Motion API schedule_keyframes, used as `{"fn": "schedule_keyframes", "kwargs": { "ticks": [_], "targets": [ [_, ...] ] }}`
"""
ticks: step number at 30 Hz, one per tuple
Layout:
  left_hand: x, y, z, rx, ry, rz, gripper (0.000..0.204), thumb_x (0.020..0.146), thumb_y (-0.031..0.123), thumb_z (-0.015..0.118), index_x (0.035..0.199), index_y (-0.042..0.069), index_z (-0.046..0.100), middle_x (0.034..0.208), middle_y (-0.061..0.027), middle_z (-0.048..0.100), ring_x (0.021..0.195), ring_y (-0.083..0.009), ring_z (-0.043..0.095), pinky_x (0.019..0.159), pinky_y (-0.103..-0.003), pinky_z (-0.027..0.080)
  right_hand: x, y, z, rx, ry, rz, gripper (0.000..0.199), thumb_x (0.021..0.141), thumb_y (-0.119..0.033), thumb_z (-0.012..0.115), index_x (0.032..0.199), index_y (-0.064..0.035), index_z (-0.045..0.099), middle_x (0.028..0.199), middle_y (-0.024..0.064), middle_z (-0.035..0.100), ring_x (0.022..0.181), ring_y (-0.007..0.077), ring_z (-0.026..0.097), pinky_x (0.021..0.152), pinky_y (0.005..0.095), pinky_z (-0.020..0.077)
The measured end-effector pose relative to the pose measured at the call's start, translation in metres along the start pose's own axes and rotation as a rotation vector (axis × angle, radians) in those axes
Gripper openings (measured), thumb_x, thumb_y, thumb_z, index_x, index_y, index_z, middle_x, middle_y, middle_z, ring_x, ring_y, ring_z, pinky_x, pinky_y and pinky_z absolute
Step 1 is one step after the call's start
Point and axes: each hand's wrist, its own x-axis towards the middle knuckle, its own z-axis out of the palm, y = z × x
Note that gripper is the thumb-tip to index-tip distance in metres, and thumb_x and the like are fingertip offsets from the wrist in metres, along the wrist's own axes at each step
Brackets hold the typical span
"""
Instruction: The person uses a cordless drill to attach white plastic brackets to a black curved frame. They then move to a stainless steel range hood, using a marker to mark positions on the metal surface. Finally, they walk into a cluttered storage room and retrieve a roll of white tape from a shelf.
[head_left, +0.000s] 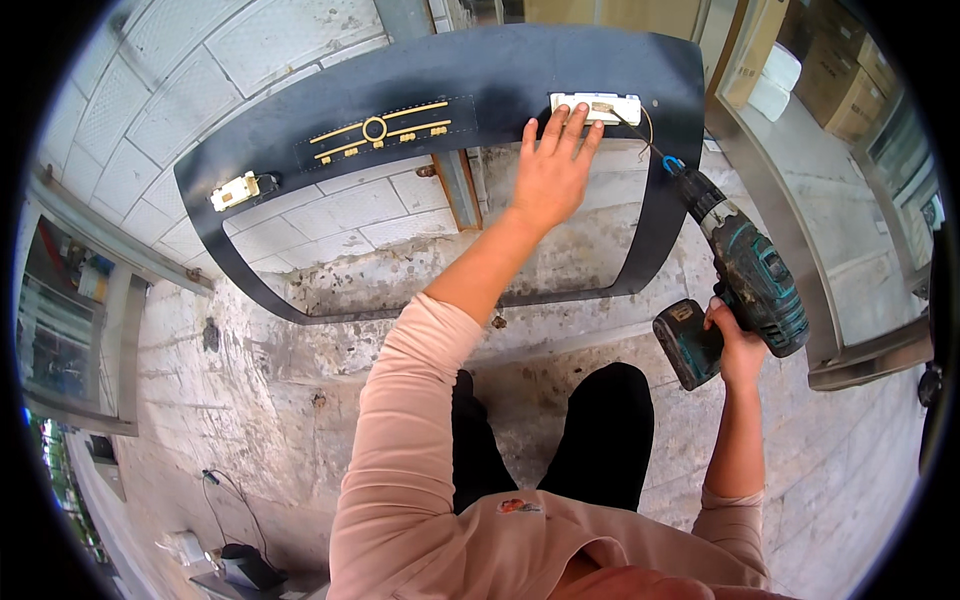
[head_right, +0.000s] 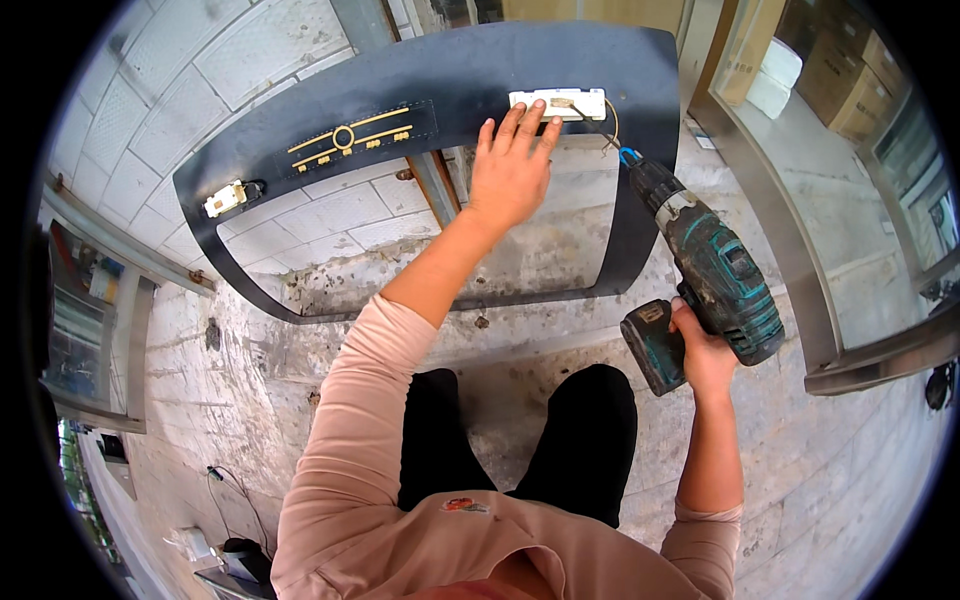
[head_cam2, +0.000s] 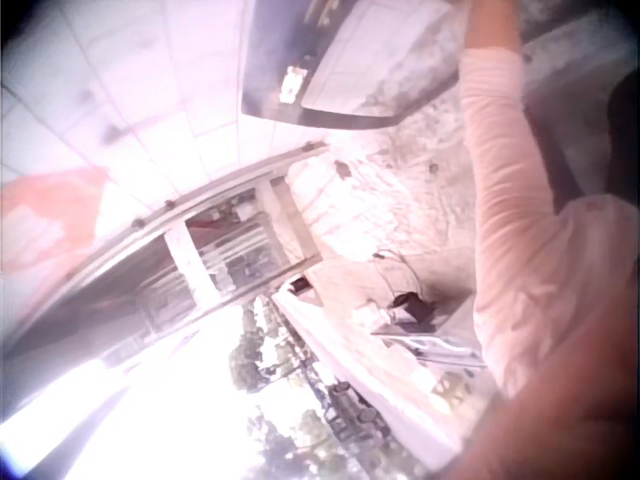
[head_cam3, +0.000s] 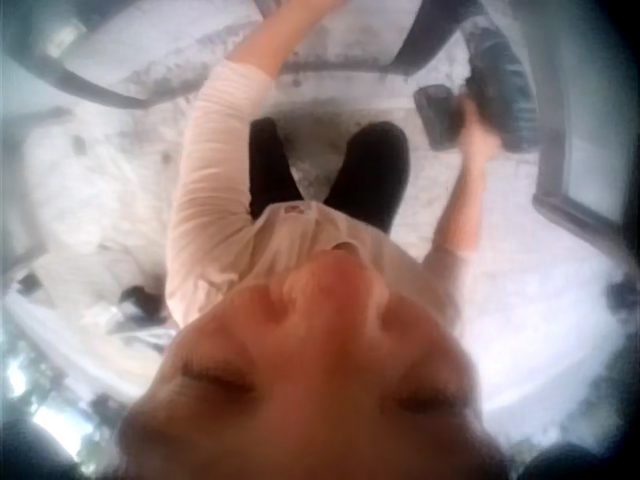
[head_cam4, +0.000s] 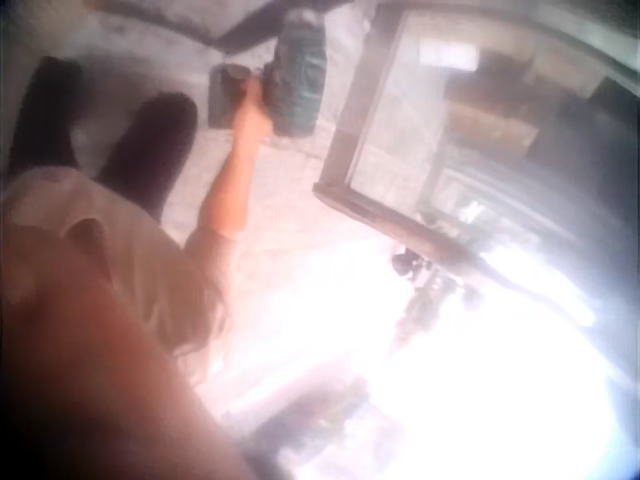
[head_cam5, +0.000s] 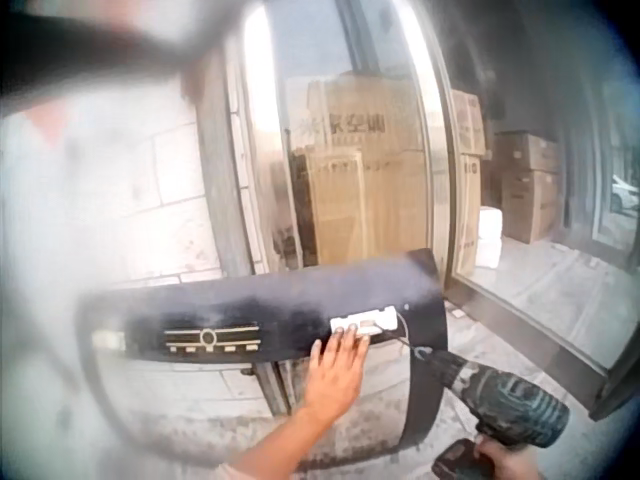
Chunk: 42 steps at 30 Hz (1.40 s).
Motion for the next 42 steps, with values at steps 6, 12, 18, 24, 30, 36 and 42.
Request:
{"fn": "schedule_keyframes", "kwargs": {
  "ticks": [6,12,18,24,30,36,42],
  "targets": [
    [-0.006,-0.048,-0.03,-0.297,0.196,-0.192,0.055,0.071,0.006,0.074,0.122,0.011,0.056,0.122,-0.0083,0.057,0.113,-0.0299,0.053,0.097,-0.04,0.041,0.002,0.0,-0.004,-0.152,-0.026,-0.027,0.013,0.082,-0.003,0.065,0.093,-0.0004,0.059,0.073,0.0043,0.058,0.064,0.0139,0.055,0.062,0.028,0.0444],
    [0.025,-0.056,-0.025,-0.304,0.149,-0.062,0.05,0.069,0.014,0.078,0.116,0.012,0.062,0.115,-0.0036,0.06,0.108,-0.0263,0.054,0.096,-0.041,0.04,0.001,-0.005,-0.002,-0.009,-0.018,0.006,0.01,0.08,0.0,0.067,0.089,-0.0015,0.062,0.071,0.0014,0.06,0.064,0.0104,0.055,0.063,0.0253,0.0439],
    [0.028,-0.058,0.002,-0.323,0.18,-0.127,0.037,0.069,0.018,0.079,0.104,0.016,0.068,0.107,-0.0002,0.063,0.105,-0.0235,0.054,0.097,-0.041,0.038,-0.001,-0.004,0.0,-0.063,-0.006,-0.011,0.01,0.081,0.001,0.065,0.09,-0.0015,0.063,0.072,0.0017,0.06,0.064,0.0107,0.056,0.063,0.0252,0.0444],
    [0.03,-0.058,0.005,-0.325,0.195,-0.095,0.036,0.068,0.019,0.079,0.103,0.015,0.069,0.105,0.0002,0.063,0.104,-0.0229,0.054,0.096,-0.041,0.037,0.001,0.0,-0.007,-0.167,-0.054,-0.014,0.017,0.084,-0.005,0.062,0.099,0.0003,0.058,0.075,0.0039,0.057,0.066,0.0134,0.054,0.064,0.0273,0.0433],
    [0.02,-0.067,0.008,-0.31,0.253,-0.078,0.04,0.067,0.021,0.08,0.105,0.015,0.069,0.106,0.0003,0.063,0.103,-0.0242,0.055,0.094,-0.041,0.039,0.001,0.001,0.007,-0.138,-0.03,-0.029,0.016,0.084,-0.005,0.063,0.099,-0.0001,0.059,0.076,0.0035,0.057,0.066,0.013,0.054,0.064,0.0269,0.0434],
    [-0.033,-0.075,-0.051,-0.527,0.378,-0.047,0.04,0.075,0.006,0.072,0.114,0.007,0.062,0.102,-0.0091,0.062,0.092,-0.0242,0.061,0.08,-0.035,0.05,0.005,0.012,-0.008,-0.196,-0.093,-0.135,0.016,0.084,-0.008,0.064,0.095,0.0024,0.061,0.072,0.0024,0.054,0.067,0.0122,0.05,0.066,0.0258,0.0409],
    [-0.226,-0.19,-0.155,-0.225,0.351,-0.448,0.026,0.085,-0.004,0.065,0.11,-0.001,0.063,0.097,-0.0077,0.065,0.086,-0.0149,0.066,0.074,-0.024,0.051,0.011,0.018,-0.032,-0.068,-0.232,-0.016,0.042,0.091,-0.01,0.056,0.128,0.009,0.047,0.08,0.0039,0.047,0.074,0.0125,0.042,0.071,0.0249,0.036]
  ]
}}
